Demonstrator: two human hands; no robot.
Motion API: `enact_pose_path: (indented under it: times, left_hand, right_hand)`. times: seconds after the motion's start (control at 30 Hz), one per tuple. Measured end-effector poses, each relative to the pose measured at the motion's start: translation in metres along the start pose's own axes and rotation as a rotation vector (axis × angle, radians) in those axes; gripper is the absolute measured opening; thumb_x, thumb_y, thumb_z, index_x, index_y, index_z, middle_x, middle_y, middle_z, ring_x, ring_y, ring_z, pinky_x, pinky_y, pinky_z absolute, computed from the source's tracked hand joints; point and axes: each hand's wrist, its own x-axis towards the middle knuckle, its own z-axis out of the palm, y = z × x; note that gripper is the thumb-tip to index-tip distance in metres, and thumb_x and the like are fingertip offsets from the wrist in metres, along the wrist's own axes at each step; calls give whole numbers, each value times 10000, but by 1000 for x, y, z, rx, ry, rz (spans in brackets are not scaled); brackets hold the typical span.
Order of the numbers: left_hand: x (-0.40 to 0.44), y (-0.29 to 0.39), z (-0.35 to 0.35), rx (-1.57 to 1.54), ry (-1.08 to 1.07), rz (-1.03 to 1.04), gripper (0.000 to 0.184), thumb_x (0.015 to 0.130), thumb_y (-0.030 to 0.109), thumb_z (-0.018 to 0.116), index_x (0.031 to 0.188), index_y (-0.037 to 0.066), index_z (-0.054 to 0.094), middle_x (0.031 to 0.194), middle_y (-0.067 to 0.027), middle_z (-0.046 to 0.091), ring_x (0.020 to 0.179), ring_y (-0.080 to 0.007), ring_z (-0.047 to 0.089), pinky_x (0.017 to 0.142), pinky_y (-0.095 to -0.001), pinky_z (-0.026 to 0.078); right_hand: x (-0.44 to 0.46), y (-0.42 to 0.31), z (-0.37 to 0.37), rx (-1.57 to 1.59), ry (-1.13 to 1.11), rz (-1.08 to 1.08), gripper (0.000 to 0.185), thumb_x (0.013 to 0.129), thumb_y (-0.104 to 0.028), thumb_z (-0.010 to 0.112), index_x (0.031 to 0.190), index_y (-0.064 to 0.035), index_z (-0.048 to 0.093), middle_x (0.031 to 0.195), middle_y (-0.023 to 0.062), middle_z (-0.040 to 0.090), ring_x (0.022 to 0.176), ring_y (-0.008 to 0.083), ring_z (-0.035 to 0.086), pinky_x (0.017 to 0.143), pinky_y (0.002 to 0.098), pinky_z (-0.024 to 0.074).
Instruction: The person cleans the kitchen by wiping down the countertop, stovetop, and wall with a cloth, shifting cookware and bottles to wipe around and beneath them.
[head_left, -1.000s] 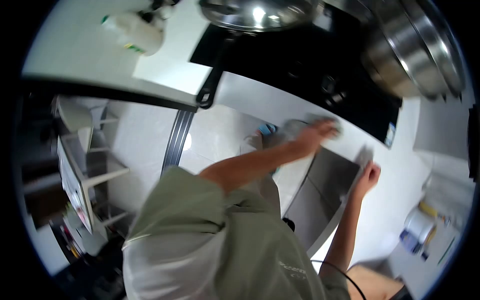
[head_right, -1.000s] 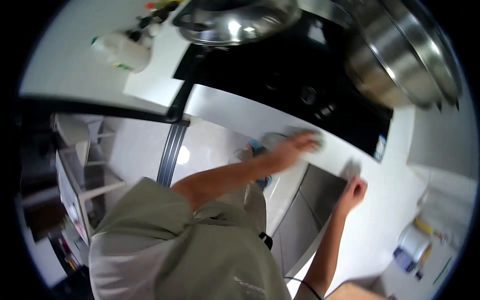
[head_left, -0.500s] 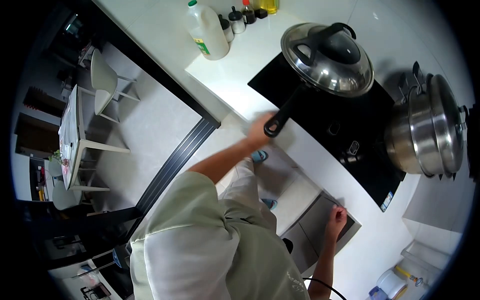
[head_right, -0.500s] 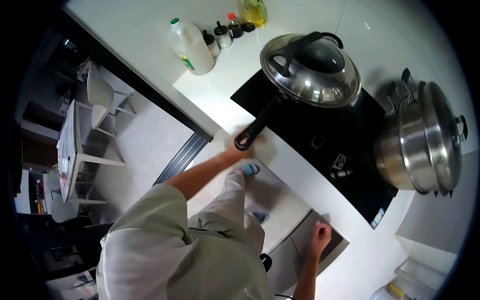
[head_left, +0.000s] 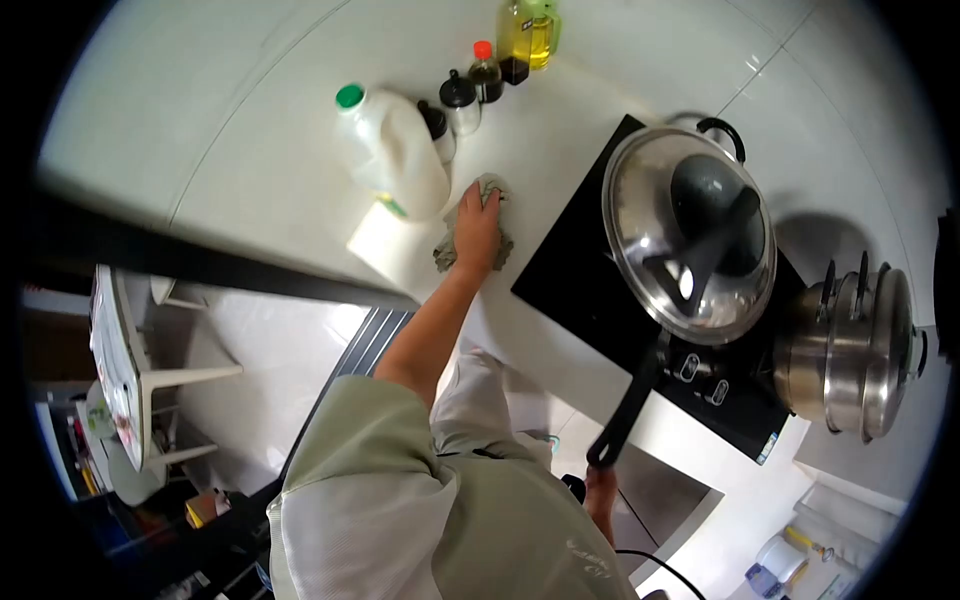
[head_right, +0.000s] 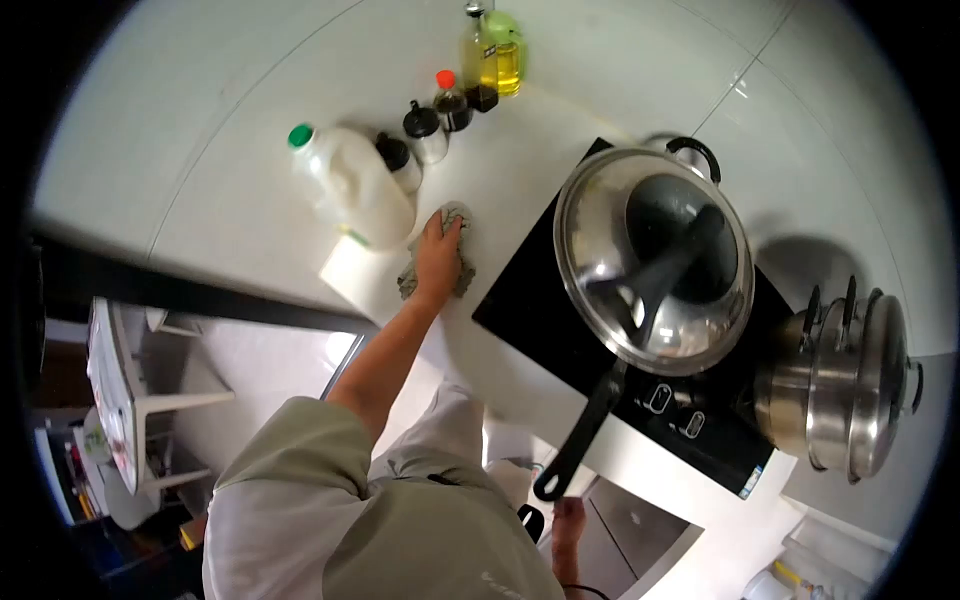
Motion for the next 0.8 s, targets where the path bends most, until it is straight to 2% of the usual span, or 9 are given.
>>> enact_pose_path:
  times: [0.1, 0.17, 0.23, 0.3, 0.33, 0.47, 0.57, 0.63, 0.8]
  left_hand:
    - [47, -13, 28, 105, 7, 53, 290, 850, 50, 476, 1134, 3, 514, 1210, -225, 439, 1106, -383, 429, 929, -405, 381]
    - [84, -17, 52, 132, 44, 14, 277, 868, 91, 479, 1133, 17, 512, 1210, -215, 426, 1101, -383, 430, 908, -409, 393]
    - [113, -16, 74, 130, 48, -3, 271, 877, 111, 481, 1133, 24, 511, 1211, -211, 420, 1098, -383, 430, 897, -411, 399]
    - [139, -17, 90, 59, 100, -60, 270, 872, 117, 487, 1124, 27, 523, 1211, -212, 425, 1080, -379, 445, 896, -400, 400]
    - [151, -18, 98, 115, 126, -18, 265, 851, 90, 493, 1105, 31, 541, 1207, -206, 432, 1072, -369, 451, 887, -392, 406]
    - [191, -15, 128, 46, 63, 34, 277, 816, 45, 493, 1086, 30, 558, 1185, -200, 443, 1061, -365, 457, 872, -391, 415]
    - [215, -5, 142, 17, 1, 3, 299, 788, 25, 495, 1080, 25, 560, 1145, -198, 470, 1042, -356, 473, 859, -384, 425]
    - [233, -3, 161, 74, -70, 81, 329, 776, 14, 498, 1098, 34, 564, 1135, -205, 467, 1027, -362, 480, 856, -373, 434]
    - [284, -11, 216, -129, -205, 203, 415, 766, 14, 497, 1114, 216, 598, 1255, -86, 462, 1134, -269, 452, 931, -402, 388]
  right_hand:
    - [-26, 24, 25, -215, 58, 119, 172, 743, -142, 637, 800, -2, 555, 625, 101, 563, 614, 187, 567, 565, 345, 444]
    - [-44, 27, 39, -22, 159, 189, 263, 790, -143, 602, 577, -37, 489, 504, -3, 455, 476, 92, 411, 449, 288, 333]
    - [-62, -10, 48, 29, 189, 397, 225, 801, -189, 628, 675, -17, 556, 526, 50, 530, 482, 127, 502, 468, 290, 406]
    - [-74, -51, 53, -13, 196, 312, 243, 803, -221, 642, 722, -3, 569, 571, 84, 575, 516, 155, 551, 501, 311, 450]
    - [-76, -79, 51, -35, 81, 441, 185, 796, -173, 640, 811, -12, 550, 608, 49, 542, 536, 146, 543, 520, 305, 444]
    - [-90, -83, 53, -141, -99, 322, 228, 859, -258, 566, 846, -37, 513, 660, 46, 535, 559, 139, 534, 552, 303, 445]
    - [-93, -105, 51, -92, -162, 470, 269, 881, -292, 527, 921, -30, 480, 733, 54, 553, 605, 140, 541, 580, 289, 452]
    - [-97, -102, 53, 9, -65, 546, 312, 801, -331, 619, 860, -29, 568, 723, 102, 583, 654, 196, 572, 589, 353, 452]
    - [-110, -96, 59, 128, 3, 731, 296, 801, -309, 612, 871, -24, 580, 747, 104, 589, 698, 196, 566, 611, 366, 459]
